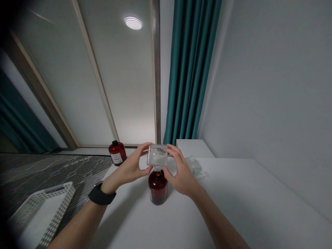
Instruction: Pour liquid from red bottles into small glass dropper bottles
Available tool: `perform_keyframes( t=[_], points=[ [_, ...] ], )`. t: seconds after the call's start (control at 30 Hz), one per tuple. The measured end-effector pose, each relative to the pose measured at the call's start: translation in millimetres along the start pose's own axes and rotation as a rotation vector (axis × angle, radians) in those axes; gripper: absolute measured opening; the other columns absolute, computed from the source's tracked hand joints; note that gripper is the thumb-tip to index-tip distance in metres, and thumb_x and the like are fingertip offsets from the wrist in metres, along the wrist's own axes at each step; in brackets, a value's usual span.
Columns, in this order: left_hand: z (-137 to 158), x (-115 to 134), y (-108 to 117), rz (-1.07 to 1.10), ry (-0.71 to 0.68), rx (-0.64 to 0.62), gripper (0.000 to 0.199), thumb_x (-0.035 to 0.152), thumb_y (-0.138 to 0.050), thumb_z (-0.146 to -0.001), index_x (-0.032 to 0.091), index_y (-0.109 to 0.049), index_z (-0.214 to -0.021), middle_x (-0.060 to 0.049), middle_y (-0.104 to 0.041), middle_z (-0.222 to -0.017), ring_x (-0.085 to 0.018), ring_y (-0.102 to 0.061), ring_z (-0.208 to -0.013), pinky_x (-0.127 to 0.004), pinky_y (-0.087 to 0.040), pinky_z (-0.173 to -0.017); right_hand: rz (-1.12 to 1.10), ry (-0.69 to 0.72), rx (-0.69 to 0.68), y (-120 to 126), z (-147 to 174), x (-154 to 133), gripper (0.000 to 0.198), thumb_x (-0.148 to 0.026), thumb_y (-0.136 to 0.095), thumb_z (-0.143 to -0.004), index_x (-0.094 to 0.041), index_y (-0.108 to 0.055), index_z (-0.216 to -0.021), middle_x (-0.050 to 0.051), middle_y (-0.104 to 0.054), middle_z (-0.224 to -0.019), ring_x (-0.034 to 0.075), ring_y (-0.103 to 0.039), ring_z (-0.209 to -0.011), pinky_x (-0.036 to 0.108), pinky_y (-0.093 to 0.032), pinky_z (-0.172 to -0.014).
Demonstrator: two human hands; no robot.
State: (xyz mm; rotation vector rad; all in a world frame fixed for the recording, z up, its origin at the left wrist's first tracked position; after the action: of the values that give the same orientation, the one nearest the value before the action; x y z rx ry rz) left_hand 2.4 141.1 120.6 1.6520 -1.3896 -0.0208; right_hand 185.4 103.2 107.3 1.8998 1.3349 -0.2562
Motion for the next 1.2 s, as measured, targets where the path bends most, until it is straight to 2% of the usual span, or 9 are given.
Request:
perform_keyframes(
  t=[0.33, 1.2],
  points=[
    [1.1, 0.5, 0.0, -0.017, 0.001, 0.005, 0.077, 0.015, -0.07, -0.079, 0.025, -0.03, -0.144, -0.012, -0.047, -0.144, -0.03, -0.055, -0.127, -0.054, -0.046, -0.111, 0.041, 0.015, 0.039, 5.0, -0.2, -0.9, 0.059, -0.016, -0.057, -0.088, -0.031, -0.038, -0.142, 0.011, -0.043, -0.146, 0.029, -0.042, -0.136, 0.054, -0.047, -0.107],
    [0.5, 9.1, 5.5, -0.086, -0.044, 0.005, 0.074, 0.018, -0.069, -0.081, 0.025, -0.031, -0.144, -0.012, -0.048, -0.142, -0.03, -0.055, -0.126, -0.053, -0.049, -0.109, 0.023, 0.015, 0.032, 6.8, -1.4, -8.0, 0.061, -0.015, -0.057, -0.087, -0.031, -0.04, -0.143, 0.01, -0.045, -0.148, 0.029, -0.043, -0.137, 0.053, -0.048, -0.106]
  ],
)
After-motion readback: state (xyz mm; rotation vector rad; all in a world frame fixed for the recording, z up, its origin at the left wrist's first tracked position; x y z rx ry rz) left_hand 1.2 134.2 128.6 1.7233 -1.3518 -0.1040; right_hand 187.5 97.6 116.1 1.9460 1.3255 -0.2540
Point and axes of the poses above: each hand's wrist, its own z-axis away from the middle knuckle, its own y-axis out of the back of the hand, x = y × z, the point moved 5 cm from there along -z, towards the middle knuckle
